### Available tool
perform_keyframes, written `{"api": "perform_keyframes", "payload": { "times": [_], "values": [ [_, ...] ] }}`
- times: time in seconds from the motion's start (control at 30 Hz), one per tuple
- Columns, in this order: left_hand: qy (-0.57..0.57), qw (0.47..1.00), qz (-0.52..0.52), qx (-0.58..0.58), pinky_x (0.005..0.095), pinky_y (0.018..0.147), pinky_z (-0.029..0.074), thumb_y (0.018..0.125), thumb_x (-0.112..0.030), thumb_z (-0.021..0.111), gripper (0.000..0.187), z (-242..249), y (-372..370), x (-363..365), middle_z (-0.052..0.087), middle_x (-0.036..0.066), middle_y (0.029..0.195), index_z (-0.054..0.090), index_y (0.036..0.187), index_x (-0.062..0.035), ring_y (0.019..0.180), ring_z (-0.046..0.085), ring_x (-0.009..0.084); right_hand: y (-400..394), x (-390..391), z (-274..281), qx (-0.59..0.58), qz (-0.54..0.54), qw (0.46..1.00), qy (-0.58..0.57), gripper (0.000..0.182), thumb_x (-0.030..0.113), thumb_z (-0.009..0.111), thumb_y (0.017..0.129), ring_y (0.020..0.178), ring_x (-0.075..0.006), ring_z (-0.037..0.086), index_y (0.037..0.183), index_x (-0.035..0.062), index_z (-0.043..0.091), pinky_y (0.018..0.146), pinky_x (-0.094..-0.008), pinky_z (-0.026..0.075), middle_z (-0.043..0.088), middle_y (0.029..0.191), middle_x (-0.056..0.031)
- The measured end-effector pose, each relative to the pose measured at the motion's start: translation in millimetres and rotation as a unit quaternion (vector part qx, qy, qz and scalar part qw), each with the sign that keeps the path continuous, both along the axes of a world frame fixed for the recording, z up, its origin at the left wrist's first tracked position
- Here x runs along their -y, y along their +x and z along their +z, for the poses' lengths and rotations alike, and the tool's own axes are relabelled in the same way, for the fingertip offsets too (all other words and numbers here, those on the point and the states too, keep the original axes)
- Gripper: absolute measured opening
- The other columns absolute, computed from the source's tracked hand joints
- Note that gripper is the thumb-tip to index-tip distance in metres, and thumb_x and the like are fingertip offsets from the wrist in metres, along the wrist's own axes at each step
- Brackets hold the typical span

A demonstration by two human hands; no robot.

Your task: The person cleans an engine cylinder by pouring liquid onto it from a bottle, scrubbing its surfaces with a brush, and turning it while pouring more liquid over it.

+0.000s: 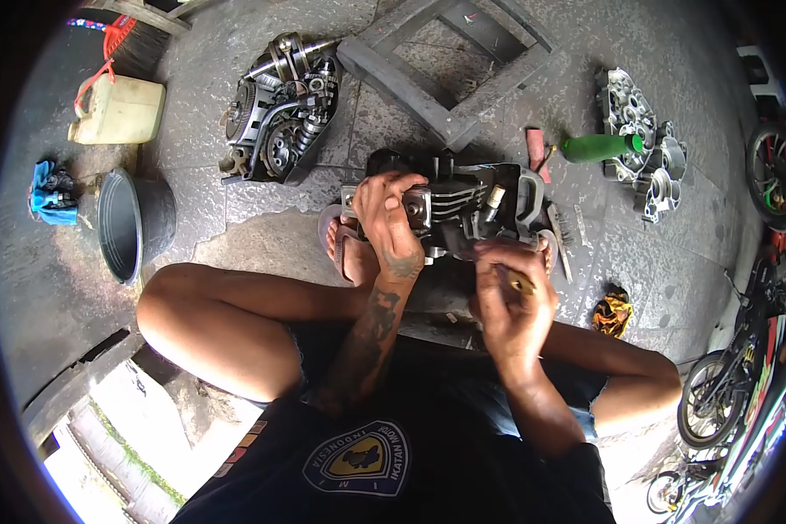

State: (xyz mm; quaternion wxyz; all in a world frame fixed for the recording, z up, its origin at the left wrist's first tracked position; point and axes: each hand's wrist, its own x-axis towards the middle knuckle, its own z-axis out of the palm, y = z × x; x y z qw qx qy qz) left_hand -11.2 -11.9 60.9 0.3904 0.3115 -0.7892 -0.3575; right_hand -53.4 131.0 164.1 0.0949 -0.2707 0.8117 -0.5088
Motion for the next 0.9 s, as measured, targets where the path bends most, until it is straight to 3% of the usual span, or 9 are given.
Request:
{"api": "perform_keyframes", "payload": {
  "times": [0.03, 0.1, 0.3, 0.4, 0.47, 0.57, 0.63, 0.73, 0.9],
  "values": [
    [0.001, 1.0, 0.001, -0.001, 0.0421, 0.094, 0.033, 0.096, -0.026, 0.023, 0.051, -0.6, -0.6, -0.8, 0.06, 0.012, 0.093, 0.068, 0.089, -0.0031, 0.092, 0.053, 0.0295, 0.4, 7.6, -6.2, 0.043, 0.026, 0.997, -0.056, 0.019, -0.006, 0.066, 0.082, 0.085, -0.0184, 0.067, 0.097, 0.0055, 0.062, 0.085, -0.032, 0.049, 0.068, 0.096, -0.0071],
    [0.0, 1.0, 0.009, -0.001, 0.0424, 0.094, 0.034, 0.095, -0.026, 0.025, 0.049, -2.2, -1.3, 0.2, 0.061, 0.012, 0.094, 0.068, 0.09, -0.0031, 0.092, 0.053, 0.0299, -10.0, 3.6, -20.0, 0.01, 0.064, 0.998, -0.002, 0.018, -0.008, 0.064, 0.084, 0.082, -0.0163, 0.066, 0.099, 0.0025, 0.061, 0.071, -0.0253, 0.052, 0.067, 0.093, -0.0091],
    [-0.021, 1.0, 0.016, -0.009, 0.0428, 0.094, 0.034, 0.095, -0.025, 0.026, 0.048, -2.6, -5.0, -1.5, 0.061, 0.012, 0.091, 0.068, 0.089, -0.0035, 0.09, 0.054, 0.0298, -30.8, -24.6, 17.6, 0.032, -0.039, 0.998, -0.03, 0.012, -0.005, 0.062, 0.088, 0.086, -0.0149, 0.065, 0.098, 0.003, 0.061, 0.077, -0.0269, 0.052, 0.07, 0.098, -0.0097],
    [-0.017, 1.0, 0.018, -0.015, 0.0427, 0.094, 0.034, 0.095, -0.024, 0.026, 0.048, -3.1, -4.5, -0.5, 0.061, 0.011, 0.09, 0.068, 0.087, -0.0033, 0.09, 0.055, 0.0284, -16.0, -18.6, 4.4, 0.025, 0.054, 0.998, 0.001, 0.011, -0.002, 0.065, 0.088, 0.086, -0.0135, 0.065, 0.097, 0.0036, 0.061, 0.078, -0.0274, 0.052, 0.07, 0.098, -0.0085],
    [-0.021, 0.999, 0.019, -0.015, 0.0426, 0.094, 0.034, 0.095, -0.024, 0.026, 0.048, -2.9, -5.0, 1.9, 0.061, 0.011, 0.09, 0.068, 0.086, -0.0033, 0.09, 0.055, 0.0284, -19.2, -21.5, -2.3, 0.001, 0.05, 0.997, 0.062, 0.012, -0.002, 0.065, 0.087, 0.087, -0.0141, 0.065, 0.097, 0.0035, 0.061, 0.079, -0.0273, 0.052, 0.07, 0.094, -0.0072],
    [-0.016, 1.0, 0.021, -0.006, 0.0426, 0.094, 0.034, 0.095, -0.024, 0.025, 0.048, -3.3, -0.7, -1.3, 0.061, 0.012, 0.09, 0.068, 0.087, -0.0035, 0.089, 0.055, 0.0285, -24.8, -25.6, 10.4, 0.085, -0.01, 0.996, 0.032, 0.011, -0.003, 0.063, 0.088, 0.09, -0.0156, 0.066, 0.097, 0.0027, 0.061, 0.08, -0.0282, 0.052, 0.07, 0.094, -0.0082],
    [-0.015, 1.0, 0.023, -0.008, 0.0428, 0.094, 0.034, 0.094, -0.024, 0.026, 0.048, -1.4, -4.6, -0.8, 0.061, 0.012, 0.089, 0.068, 0.087, -0.0036, 0.089, 0.055, 0.0293, -22.3, -21.5, 16.1, 0.053, -0.036, 0.996, -0.068, 0.01, -0.005, 0.062, 0.088, 0.092, -0.0188, 0.066, 0.095, 0.0009, 0.06, 0.081, -0.0282, 0.052, 0.069, 0.097, -0.0124],
    [-0.013, 1.0, 0.019, -0.011, 0.0429, 0.094, 0.034, 0.094, -0.024, 0.026, 0.048, -3.5, -3.9, 0.0, 0.061, 0.012, 0.09, 0.068, 0.087, -0.0038, 0.089, 0.055, 0.0297, -3.6, -19.7, -12.8, 0.013, 0.041, 0.999, -0.031, 0.013, -0.005, 0.066, 0.086, 0.091, -0.018, 0.066, 0.096, 0.0012, 0.06, 0.081, -0.0263, 0.05, 0.069, 0.097, -0.0109],
    [-0.006, 1.0, 0.006, -0.01, 0.0426, 0.093, 0.035, 0.097, -0.026, 0.026, 0.049, 1.6, -2.9, -0.9, 0.061, 0.013, 0.09, 0.068, 0.088, -0.0037, 0.089, 0.054, 0.0303, -9.8, -44.0, -6.8, 0.068, -0.01, 0.998, -0.015, 0.017, -0.008, 0.064, 0.084, 0.092, -0.0189, 0.065, 0.098, 0.0013, 0.06, 0.083, -0.0287, 0.051, 0.069, 0.099, -0.0127]
  ]
}}
